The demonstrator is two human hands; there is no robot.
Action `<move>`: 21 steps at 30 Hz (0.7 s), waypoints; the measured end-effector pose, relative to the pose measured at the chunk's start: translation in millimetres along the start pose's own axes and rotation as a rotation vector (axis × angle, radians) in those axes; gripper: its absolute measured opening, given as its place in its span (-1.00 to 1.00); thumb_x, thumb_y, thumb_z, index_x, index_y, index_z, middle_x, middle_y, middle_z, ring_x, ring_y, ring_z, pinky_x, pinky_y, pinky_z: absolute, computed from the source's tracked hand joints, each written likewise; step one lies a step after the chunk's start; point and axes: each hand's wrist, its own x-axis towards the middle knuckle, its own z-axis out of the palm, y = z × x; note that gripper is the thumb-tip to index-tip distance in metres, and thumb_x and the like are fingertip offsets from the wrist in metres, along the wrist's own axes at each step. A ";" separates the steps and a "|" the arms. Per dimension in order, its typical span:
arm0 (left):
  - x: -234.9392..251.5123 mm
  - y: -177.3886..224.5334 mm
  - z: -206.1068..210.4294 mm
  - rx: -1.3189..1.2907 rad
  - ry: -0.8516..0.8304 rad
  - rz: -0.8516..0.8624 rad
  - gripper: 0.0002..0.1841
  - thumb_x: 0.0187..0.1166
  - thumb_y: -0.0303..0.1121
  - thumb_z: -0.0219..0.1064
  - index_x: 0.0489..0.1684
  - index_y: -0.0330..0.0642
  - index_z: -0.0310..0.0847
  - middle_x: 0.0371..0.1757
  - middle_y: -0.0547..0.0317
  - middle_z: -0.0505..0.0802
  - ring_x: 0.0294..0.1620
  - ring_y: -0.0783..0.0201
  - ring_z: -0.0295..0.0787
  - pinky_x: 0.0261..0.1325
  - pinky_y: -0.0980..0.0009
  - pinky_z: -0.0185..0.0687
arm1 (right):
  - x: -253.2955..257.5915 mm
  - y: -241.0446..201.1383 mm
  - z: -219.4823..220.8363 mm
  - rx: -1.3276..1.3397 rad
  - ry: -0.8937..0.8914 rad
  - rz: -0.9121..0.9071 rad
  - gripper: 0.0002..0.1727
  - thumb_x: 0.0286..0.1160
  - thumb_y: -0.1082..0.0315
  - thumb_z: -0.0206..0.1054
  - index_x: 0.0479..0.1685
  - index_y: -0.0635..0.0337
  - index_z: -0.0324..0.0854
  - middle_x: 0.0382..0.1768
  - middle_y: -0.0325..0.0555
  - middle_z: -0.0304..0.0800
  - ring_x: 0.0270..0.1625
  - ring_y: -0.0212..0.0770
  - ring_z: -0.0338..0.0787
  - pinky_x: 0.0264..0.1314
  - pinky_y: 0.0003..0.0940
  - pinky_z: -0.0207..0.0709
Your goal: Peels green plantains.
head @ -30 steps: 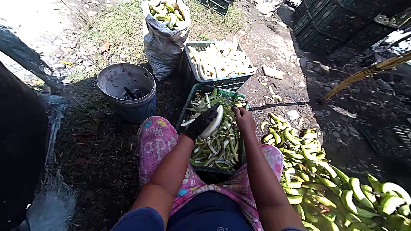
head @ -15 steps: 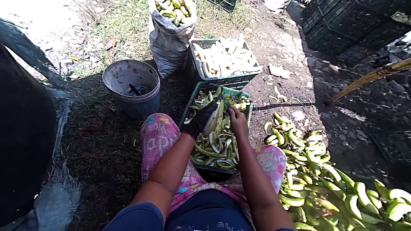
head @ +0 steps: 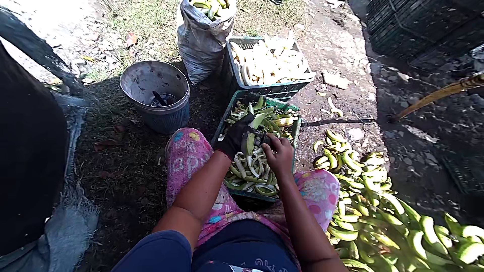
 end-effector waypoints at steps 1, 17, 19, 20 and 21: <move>-6.3 -3.5 -3.0 0.135 -0.072 0.084 -0.65 0.87 -0.29 -0.10 0.38 -0.21 0.51 -0.05 0.25 0.78 -0.12 0.49 0.71 0.00 0.50 0.69 | 11.6 2.7 -1.3 0.046 -0.005 0.089 -0.36 0.61 -0.31 0.15 0.43 -0.13 0.72 0.10 0.20 0.75 0.17 0.27 0.71 0.26 0.41 0.44; -19.8 -41.9 -33.9 0.963 0.324 -0.076 -0.54 0.86 -0.21 -0.03 0.59 -0.26 0.42 0.48 -0.23 0.64 0.46 -0.01 0.59 0.51 0.01 0.48 | -0.1 146.6 -59.1 0.659 0.267 0.693 -0.43 0.85 -0.02 0.05 0.56 0.21 0.53 0.30 0.07 0.77 0.23 -0.18 0.75 0.37 -0.16 0.56; -17.6 -45.3 -30.3 0.972 0.371 -0.118 -0.51 0.88 -0.15 -0.06 0.59 -0.28 0.42 0.51 -0.24 0.62 0.51 0.00 0.55 0.56 0.03 0.45 | -9.0 167.2 -53.2 0.883 0.437 0.799 -0.46 0.90 -0.03 -0.10 0.51 0.13 0.51 0.02 -0.14 0.76 -0.05 -0.34 0.74 0.10 -0.36 0.63; -14.6 -45.5 -26.7 0.995 0.389 -0.148 -0.50 0.90 -0.15 -0.08 0.59 -0.30 0.42 0.53 -0.25 0.60 0.55 -0.01 0.51 0.59 0.03 0.40 | -9.9 173.8 -50.0 0.981 0.497 0.815 -0.43 0.91 -0.09 -0.21 0.48 0.06 0.52 -0.12 -0.23 0.74 -0.18 -0.38 0.72 -0.02 -0.40 0.64; -11.9 -43.9 -22.5 1.074 0.379 -0.164 -0.50 0.91 -0.19 -0.12 0.61 -0.34 0.39 0.56 -0.27 0.57 0.59 -0.03 0.47 0.63 0.04 0.34 | -9.3 174.0 -50.5 1.043 0.523 0.810 -0.39 0.90 -0.14 -0.28 0.49 0.02 0.51 -0.18 -0.26 0.72 -0.23 -0.39 0.71 -0.06 -0.41 0.64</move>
